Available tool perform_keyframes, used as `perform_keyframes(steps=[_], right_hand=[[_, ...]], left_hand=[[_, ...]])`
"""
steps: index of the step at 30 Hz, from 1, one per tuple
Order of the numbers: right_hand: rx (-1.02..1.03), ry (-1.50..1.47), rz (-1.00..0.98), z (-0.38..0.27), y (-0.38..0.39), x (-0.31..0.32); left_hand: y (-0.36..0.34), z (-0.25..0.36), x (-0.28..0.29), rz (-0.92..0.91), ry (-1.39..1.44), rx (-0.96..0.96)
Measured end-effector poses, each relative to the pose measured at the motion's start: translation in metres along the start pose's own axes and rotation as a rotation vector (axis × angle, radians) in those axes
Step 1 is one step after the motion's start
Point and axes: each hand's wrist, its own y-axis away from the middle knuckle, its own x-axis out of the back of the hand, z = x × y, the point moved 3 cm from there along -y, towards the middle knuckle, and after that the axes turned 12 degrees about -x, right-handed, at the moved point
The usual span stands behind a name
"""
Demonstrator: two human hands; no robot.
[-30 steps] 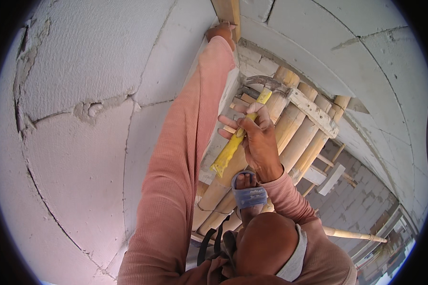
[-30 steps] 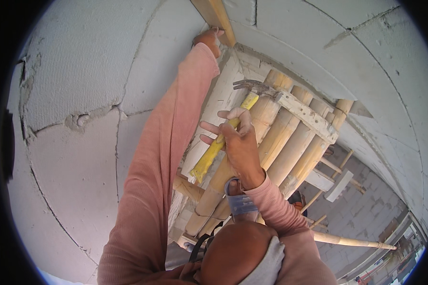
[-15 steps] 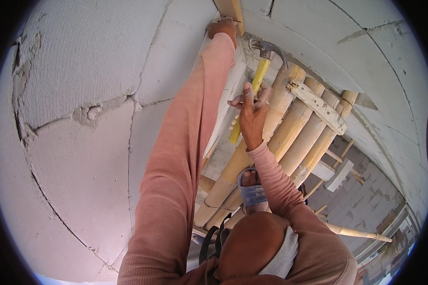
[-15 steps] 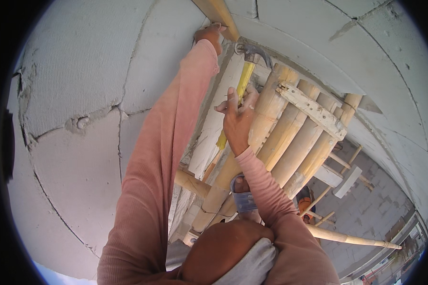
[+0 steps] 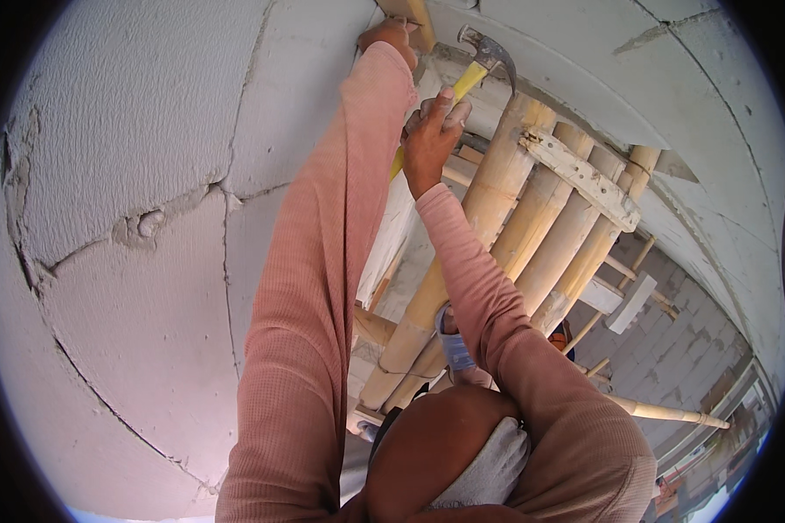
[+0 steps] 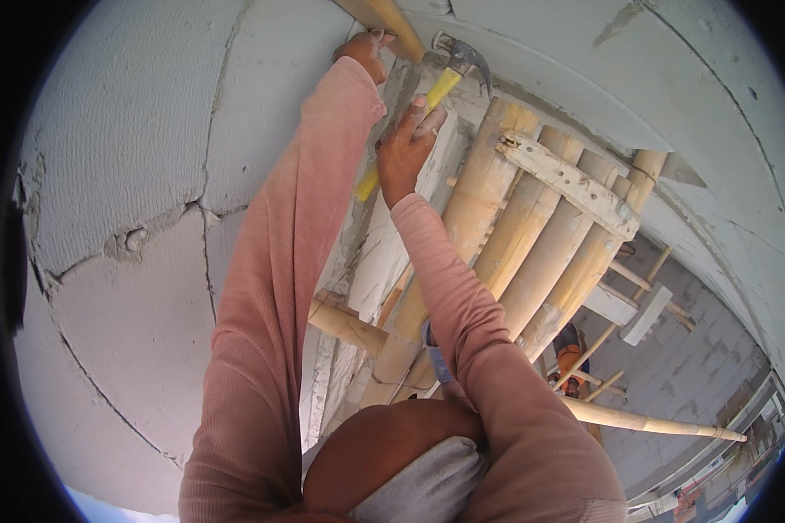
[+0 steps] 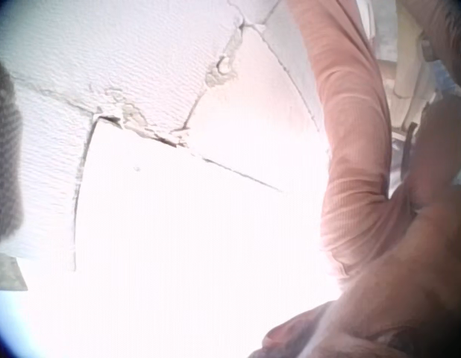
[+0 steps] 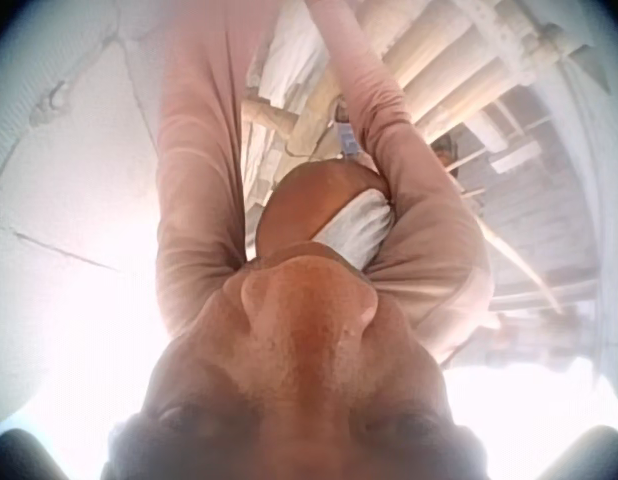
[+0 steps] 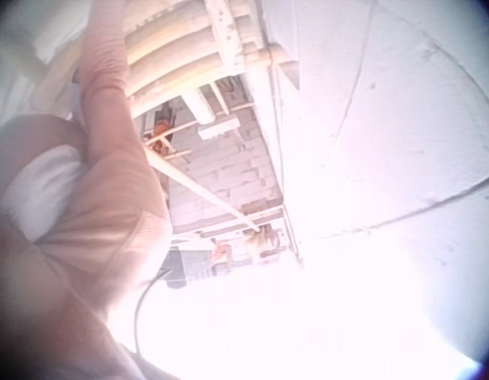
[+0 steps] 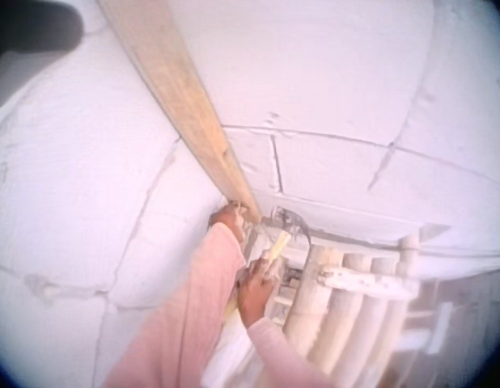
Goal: The person constructs a wall by receiving wooden boards from another person, placing a wooden beam, and securing nails with a hammer while working on a bamboo scaffold.
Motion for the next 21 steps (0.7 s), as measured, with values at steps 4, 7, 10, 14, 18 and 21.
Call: perform_keyframes(steps=[4,7,10,14,18,21], right_hand=[[0.552,0.454,0.215,0.020,-0.054,0.037],[0.374,0.474,0.114,0.017,-0.025,0.005],[0.257,0.381,0.103,0.037,-0.037,0.013],[0.376,0.376,-0.044,0.028,-0.021,0.006],[0.079,-0.065,-0.234,0.082,-0.073,0.018],[0.210,0.187,-0.196,0.077,-0.046,0.013]], left_hand=[[0.018,0.048,-0.045,-0.238,-0.463,-0.124],[0.014,0.027,-0.013,-0.219,-0.524,-0.031],[0.011,0.032,-0.016,-0.092,-0.023,0.107],[0.015,0.024,-0.008,-0.137,-0.176,0.131],[0.026,0.051,-0.018,-0.335,-0.822,-0.104],[0.034,0.051,-0.006,-0.340,-0.878,-0.171]])
